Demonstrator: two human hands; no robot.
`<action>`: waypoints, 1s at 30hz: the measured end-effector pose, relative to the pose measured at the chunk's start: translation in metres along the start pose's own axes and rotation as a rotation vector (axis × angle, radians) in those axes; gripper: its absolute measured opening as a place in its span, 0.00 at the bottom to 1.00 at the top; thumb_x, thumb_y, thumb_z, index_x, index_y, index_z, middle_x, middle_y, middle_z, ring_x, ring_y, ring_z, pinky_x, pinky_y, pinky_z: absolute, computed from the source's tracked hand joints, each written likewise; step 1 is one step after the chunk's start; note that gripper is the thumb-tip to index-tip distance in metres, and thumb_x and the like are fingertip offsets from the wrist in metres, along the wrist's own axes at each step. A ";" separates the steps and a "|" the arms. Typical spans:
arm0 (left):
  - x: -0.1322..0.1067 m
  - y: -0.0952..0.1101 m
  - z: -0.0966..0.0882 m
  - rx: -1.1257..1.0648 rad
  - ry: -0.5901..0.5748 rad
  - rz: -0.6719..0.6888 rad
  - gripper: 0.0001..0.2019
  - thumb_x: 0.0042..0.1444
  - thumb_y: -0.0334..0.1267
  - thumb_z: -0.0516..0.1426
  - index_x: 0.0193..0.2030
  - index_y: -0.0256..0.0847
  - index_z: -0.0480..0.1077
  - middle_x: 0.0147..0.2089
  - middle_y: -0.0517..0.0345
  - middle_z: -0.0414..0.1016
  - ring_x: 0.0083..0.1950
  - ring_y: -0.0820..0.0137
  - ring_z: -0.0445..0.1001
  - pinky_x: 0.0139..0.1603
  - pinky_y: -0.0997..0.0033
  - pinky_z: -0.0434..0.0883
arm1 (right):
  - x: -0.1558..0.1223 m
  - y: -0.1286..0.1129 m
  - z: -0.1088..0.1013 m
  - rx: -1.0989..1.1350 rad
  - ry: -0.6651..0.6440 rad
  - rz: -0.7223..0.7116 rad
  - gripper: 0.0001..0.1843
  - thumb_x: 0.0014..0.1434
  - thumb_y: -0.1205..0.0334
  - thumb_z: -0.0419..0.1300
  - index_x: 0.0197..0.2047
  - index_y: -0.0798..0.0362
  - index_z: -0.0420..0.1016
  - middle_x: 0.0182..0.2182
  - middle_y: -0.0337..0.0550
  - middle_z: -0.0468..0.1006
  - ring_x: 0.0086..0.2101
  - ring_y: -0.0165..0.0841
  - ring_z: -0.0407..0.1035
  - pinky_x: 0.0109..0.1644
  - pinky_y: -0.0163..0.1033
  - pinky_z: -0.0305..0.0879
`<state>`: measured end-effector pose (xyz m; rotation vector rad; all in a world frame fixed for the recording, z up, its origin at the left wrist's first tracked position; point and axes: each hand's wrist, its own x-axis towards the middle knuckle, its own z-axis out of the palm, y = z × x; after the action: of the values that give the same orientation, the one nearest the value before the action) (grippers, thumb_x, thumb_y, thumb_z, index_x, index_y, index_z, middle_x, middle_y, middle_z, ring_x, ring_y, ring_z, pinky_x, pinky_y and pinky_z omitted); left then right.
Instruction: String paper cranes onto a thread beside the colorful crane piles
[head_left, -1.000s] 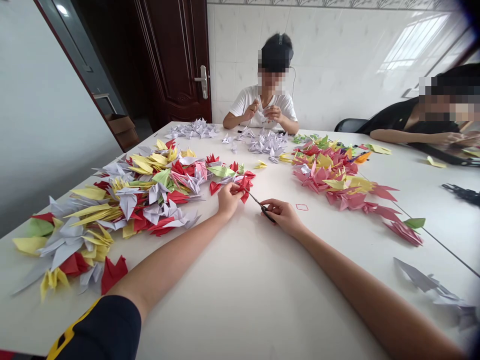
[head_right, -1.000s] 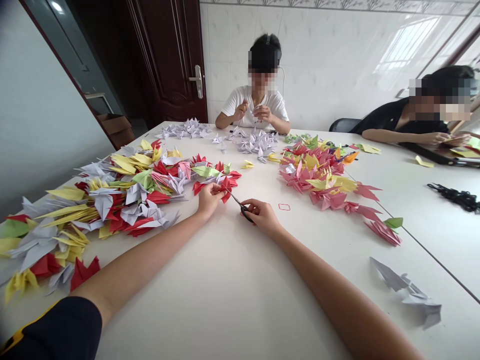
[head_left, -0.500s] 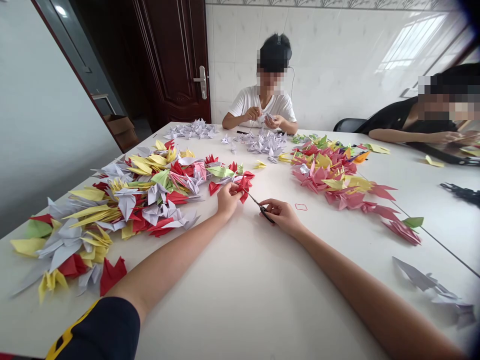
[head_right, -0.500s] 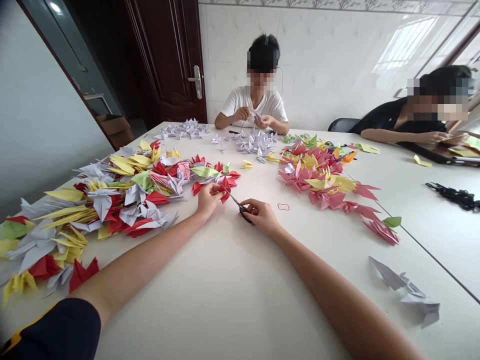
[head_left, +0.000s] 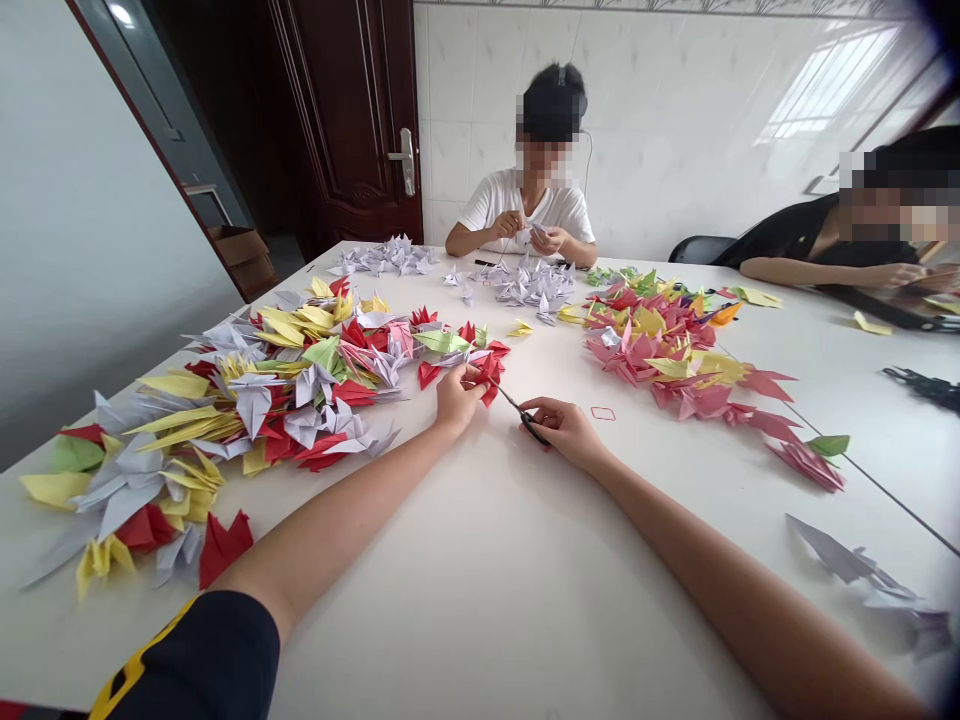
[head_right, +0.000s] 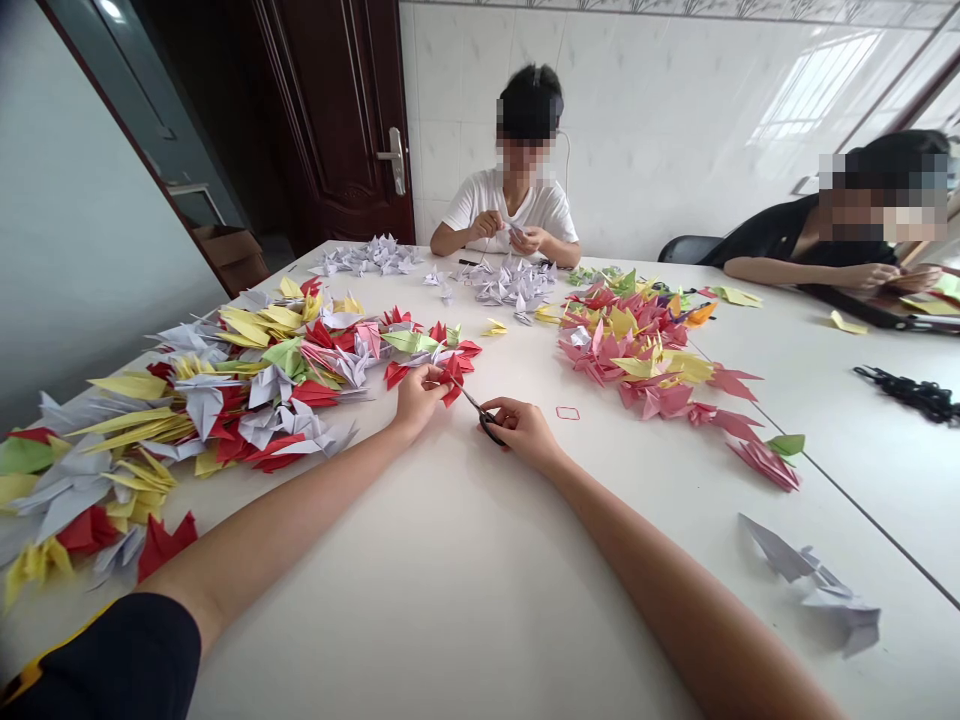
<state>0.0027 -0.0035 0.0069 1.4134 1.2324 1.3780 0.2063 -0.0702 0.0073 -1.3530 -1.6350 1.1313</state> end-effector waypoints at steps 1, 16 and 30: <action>0.000 0.000 0.000 -0.002 -0.001 -0.002 0.08 0.51 0.21 0.62 0.32 0.37 0.71 0.35 0.58 0.77 0.33 0.68 0.75 0.35 0.72 0.69 | 0.000 0.000 0.000 -0.004 0.000 -0.006 0.28 0.51 0.46 0.66 0.50 0.55 0.79 0.26 0.37 0.72 0.24 0.26 0.66 0.28 0.33 0.63; 0.000 0.001 0.001 -0.016 0.000 -0.019 0.08 0.51 0.21 0.63 0.32 0.37 0.72 0.36 0.58 0.77 0.33 0.69 0.75 0.35 0.72 0.69 | -0.002 -0.002 0.000 0.021 0.003 -0.005 0.27 0.50 0.46 0.66 0.49 0.55 0.79 0.26 0.37 0.72 0.24 0.26 0.65 0.27 0.33 0.63; 0.001 -0.001 0.002 -0.030 0.005 -0.016 0.09 0.50 0.20 0.63 0.33 0.37 0.73 0.36 0.59 0.78 0.33 0.68 0.75 0.36 0.71 0.69 | -0.003 -0.006 0.000 0.016 -0.007 0.000 0.27 0.50 0.48 0.66 0.51 0.55 0.78 0.27 0.38 0.74 0.24 0.27 0.66 0.27 0.33 0.62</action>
<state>0.0040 -0.0022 0.0058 1.3773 1.2189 1.3844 0.2047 -0.0735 0.0127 -1.3402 -1.6283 1.1478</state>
